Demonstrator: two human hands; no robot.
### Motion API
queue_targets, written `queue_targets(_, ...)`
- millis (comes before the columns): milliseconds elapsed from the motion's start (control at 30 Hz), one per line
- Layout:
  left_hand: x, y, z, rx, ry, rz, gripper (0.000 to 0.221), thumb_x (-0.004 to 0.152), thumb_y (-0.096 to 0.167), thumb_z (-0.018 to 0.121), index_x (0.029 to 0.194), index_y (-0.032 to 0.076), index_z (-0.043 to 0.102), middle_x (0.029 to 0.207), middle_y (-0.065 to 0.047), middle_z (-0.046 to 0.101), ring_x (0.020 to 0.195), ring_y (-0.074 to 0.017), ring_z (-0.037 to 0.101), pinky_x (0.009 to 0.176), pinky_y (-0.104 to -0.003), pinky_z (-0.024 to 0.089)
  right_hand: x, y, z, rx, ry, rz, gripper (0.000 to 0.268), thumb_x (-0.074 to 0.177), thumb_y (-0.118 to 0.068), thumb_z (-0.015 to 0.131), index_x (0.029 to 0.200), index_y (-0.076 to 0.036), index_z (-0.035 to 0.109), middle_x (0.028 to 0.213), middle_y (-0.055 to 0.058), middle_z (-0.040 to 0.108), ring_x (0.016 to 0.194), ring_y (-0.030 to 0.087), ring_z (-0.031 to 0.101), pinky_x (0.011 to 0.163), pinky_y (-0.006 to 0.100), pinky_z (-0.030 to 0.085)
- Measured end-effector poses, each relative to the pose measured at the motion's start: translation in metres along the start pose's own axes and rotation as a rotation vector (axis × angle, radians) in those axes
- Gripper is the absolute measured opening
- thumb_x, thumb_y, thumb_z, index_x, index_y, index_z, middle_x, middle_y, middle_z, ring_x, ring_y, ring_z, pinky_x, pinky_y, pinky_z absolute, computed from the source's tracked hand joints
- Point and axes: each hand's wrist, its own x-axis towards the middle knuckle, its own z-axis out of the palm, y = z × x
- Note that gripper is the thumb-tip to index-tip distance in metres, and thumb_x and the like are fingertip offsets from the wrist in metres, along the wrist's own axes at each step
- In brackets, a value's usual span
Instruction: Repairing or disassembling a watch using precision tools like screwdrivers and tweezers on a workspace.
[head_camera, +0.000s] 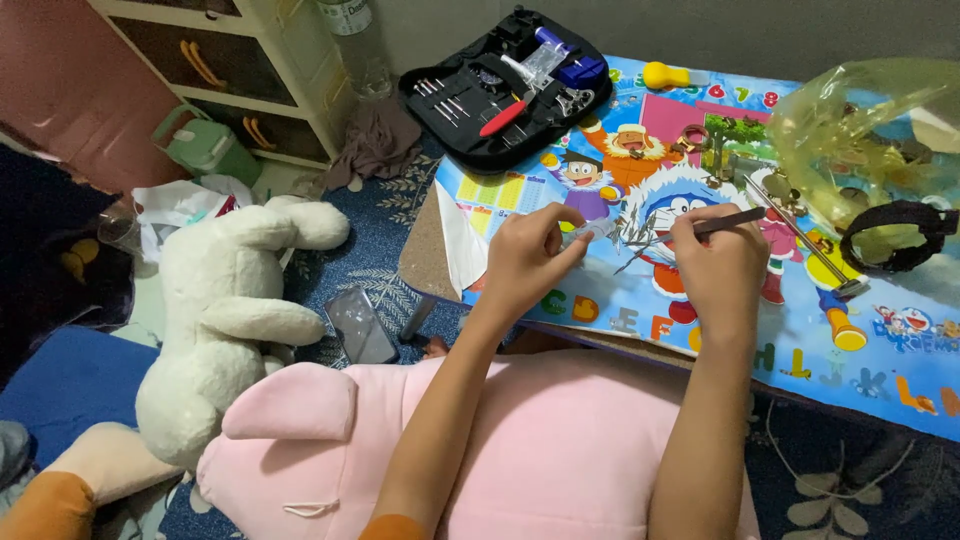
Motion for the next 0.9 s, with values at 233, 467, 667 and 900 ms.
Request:
queue_targets(233, -0.001, 0.002, 0.000, 0.064, 0.019, 0.035, 0.010, 0.089, 0.014, 0.078, 0.097, 0.011, 0.072, 0.052, 0.001, 0.054, 0.050, -0.0145, 0.057, 0.064, -0.026, 0.048, -0.001, -0.001, 0.002, -0.027, -0.014, 0.018, 0.009, 0.099, -0.004, 0.069, 0.105, 0.000, 0.074, 0.089, 0.020, 0.066, 0.090, 0.036, 0.065, 0.075, 0.045, 0.052)
queue_targets(467, 0.000, -0.001, 0.001, 0.092, 0.025, 0.052, 0.010, 0.088, 0.013, 0.077, 0.097, 0.012, 0.072, 0.052, 0.002, 0.053, 0.051, -0.0148, 0.058, 0.066, -0.026, 0.049, 0.000, 0.000, 0.002, -0.087, -0.027, -0.022, 0.010, 0.098, -0.008, 0.069, 0.104, -0.003, 0.075, 0.087, 0.018, 0.068, 0.091, 0.035, 0.065, 0.087, 0.048, 0.046)
queue_targets(667, 0.000, -0.002, 0.002, 0.098, 0.023, 0.056, 0.009, 0.089, 0.013, 0.077, 0.096, 0.012, 0.072, 0.052, 0.001, 0.054, 0.051, -0.0142, 0.059, 0.066, -0.026, 0.049, -0.002, -0.010, -0.002, -0.096, -0.042, -0.023, 0.011, 0.098, -0.010, 0.069, 0.105, -0.003, 0.075, 0.086, 0.017, 0.069, 0.092, 0.035, 0.065, 0.090, 0.049, 0.044)
queue_targets(900, -0.001, 0.000, 0.002, 0.116, 0.029, 0.056, 0.009, 0.089, 0.014, 0.076, 0.096, 0.012, 0.072, 0.052, 0.001, 0.054, 0.052, -0.0144, 0.059, 0.066, -0.026, 0.049, -0.003, -0.012, 0.001, -0.094, -0.064, -0.010, 0.013, 0.098, -0.011, 0.069, 0.107, -0.004, 0.075, 0.088, 0.018, 0.069, 0.094, 0.034, 0.064, 0.091, 0.047, 0.043)
